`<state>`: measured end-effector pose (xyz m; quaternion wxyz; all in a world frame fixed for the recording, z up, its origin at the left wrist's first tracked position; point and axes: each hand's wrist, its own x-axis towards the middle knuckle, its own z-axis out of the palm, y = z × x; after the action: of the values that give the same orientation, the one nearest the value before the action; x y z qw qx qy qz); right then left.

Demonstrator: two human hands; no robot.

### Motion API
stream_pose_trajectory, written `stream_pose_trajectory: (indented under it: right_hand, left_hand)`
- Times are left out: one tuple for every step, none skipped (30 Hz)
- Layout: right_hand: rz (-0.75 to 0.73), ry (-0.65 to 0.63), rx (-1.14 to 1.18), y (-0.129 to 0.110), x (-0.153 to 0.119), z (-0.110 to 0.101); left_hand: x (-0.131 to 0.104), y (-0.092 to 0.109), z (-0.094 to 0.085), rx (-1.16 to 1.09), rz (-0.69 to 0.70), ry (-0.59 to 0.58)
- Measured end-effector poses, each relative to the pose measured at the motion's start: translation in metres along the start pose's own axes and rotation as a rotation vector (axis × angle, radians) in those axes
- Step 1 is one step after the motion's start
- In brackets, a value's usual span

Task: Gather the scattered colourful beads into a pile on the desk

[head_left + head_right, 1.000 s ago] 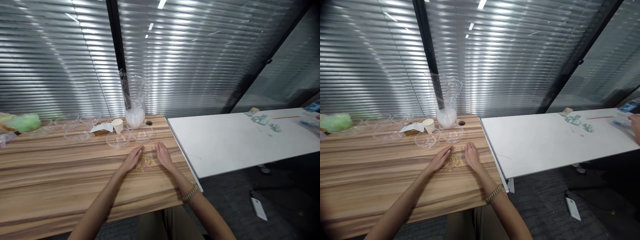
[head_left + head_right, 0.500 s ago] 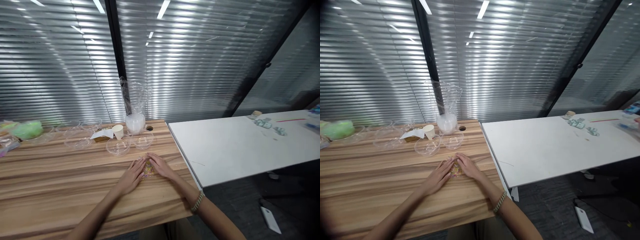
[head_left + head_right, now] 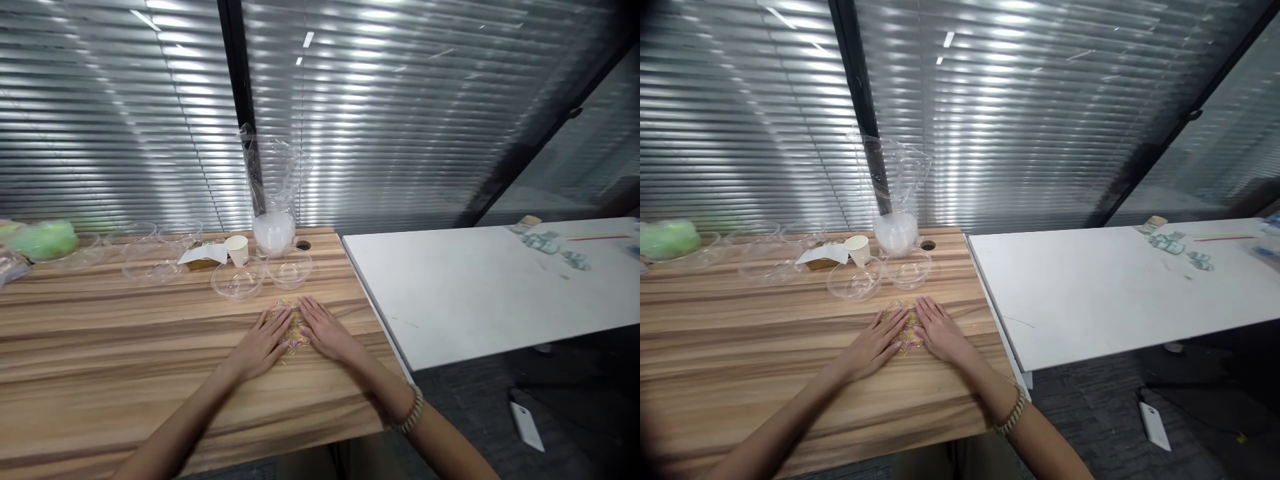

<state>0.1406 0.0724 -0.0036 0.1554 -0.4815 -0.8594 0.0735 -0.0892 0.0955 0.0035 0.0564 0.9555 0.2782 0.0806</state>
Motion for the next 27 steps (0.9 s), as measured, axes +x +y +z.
stream_pose_trajectory:
  right_hand:
    - [-0.007, -0.006, -0.002, -0.002, -0.001, -0.001]
    - [-0.021, -0.011, 0.000, -0.005, -0.001, -0.001]
    - [-0.039, -0.017, 0.002, -0.008, -0.001, -0.002]
    - [-0.056, -0.023, 0.003, -0.010, -0.001, -0.002]
    - [-0.070, -0.029, 0.003, -0.012, 0.000, -0.003]
    - [-0.074, -0.034, 0.001, -0.012, 0.000, -0.003]
    - [-0.066, -0.036, -0.004, -0.012, 0.001, -0.003]
    - [-0.047, -0.035, -0.011, -0.011, 0.001, -0.003]
    - [-0.020, -0.032, -0.018, -0.010, 0.001, -0.003]
    - [0.010, -0.025, -0.026, -0.008, 0.001, -0.003]
    - [0.032, -0.018, -0.034, -0.007, 0.001, -0.003]
    - [0.042, -0.012, -0.040, -0.006, 0.001, -0.003]
    - [0.039, -0.008, -0.043, -0.006, 0.001, -0.003]
    - [0.025, -0.005, -0.043, -0.006, 0.001, -0.002]
    - [0.007, -0.004, -0.042, -0.007, 0.001, -0.002]
    - [-0.010, -0.004, -0.040, -0.008, 0.001, -0.001]
    - [-0.018, -0.002, -0.040, -0.009, 0.001, 0.000]
    - [-0.015, 0.000, -0.042, -0.009, 0.002, 0.000]
    - [-0.007, 0.003, -0.044, -0.008, 0.002, 0.000]
    - [0.005, 0.006, -0.048, -0.007, 0.002, 0.000]
    - [0.019, 0.010, -0.050, -0.006, 0.002, 0.000]
    - [0.030, 0.012, -0.051, -0.004, 0.002, 0.000]
    - [0.037, 0.011, -0.049, -0.003, 0.002, 0.000]
    - [0.042, 0.010, -0.045, -0.001, 0.002, -0.001]
    - [0.045, 0.009, -0.040, -0.001, 0.002, -0.001]
    - [0.046, 0.008, -0.035, 0.000, 0.002, -0.001]
    - [0.045, 0.009, -0.030, 0.000, 0.002, -0.001]
  left_hand:
    - [-0.001, -0.001, 0.001, 0.015, -0.009, 0.009]
    - [-0.001, -0.002, 0.002, 0.028, -0.014, 0.017]
    - [-0.001, -0.002, 0.003, 0.038, -0.014, 0.025]
    - [-0.002, -0.003, 0.004, 0.047, -0.007, 0.030]
    - [-0.002, -0.002, 0.004, 0.054, 0.002, 0.033]
    - [-0.002, -0.002, 0.005, 0.062, 0.013, 0.033]
    - [-0.002, -0.001, 0.005, 0.069, 0.020, 0.033]
    - [-0.002, -0.001, 0.005, 0.078, 0.022, 0.033]
    - [-0.002, 0.000, 0.005, 0.087, 0.018, 0.036]
    - [-0.003, 0.000, 0.004, 0.095, 0.011, 0.040]
    - [-0.003, 0.000, 0.004, 0.100, 0.003, 0.045]
    - [-0.003, 0.001, 0.003, 0.102, -0.001, 0.048]
    - [-0.003, 0.002, 0.002, 0.100, 0.000, 0.049]
    - [-0.003, 0.003, 0.002, 0.096, 0.008, 0.046]
    - [-0.003, 0.004, 0.001, 0.089, 0.021, 0.041]
    - [-0.002, 0.005, 0.000, 0.082, 0.031, 0.038]
    - [-0.002, 0.006, -0.001, 0.076, 0.033, 0.037]
    - [-0.001, 0.007, -0.002, 0.071, 0.028, 0.039]
    - [-0.001, 0.009, -0.003, 0.067, 0.020, 0.043]
    - [-0.001, 0.010, -0.004, 0.064, 0.017, 0.044]
    - [-0.001, 0.011, -0.005, 0.060, 0.022, 0.041]
    - [-0.001, 0.012, -0.005, 0.055, 0.035, 0.035]
    - [-0.001, 0.013, -0.005, 0.049, 0.054, 0.026]
    - [-0.002, 0.015, -0.005, 0.043, 0.073, 0.016]
    - [-0.002, 0.016, -0.005, 0.039, 0.086, 0.006]
    - [-0.003, 0.017, -0.004, 0.038, 0.090, 0.000]
    - [-0.003, 0.018, -0.004, 0.040, 0.088, 0.000]
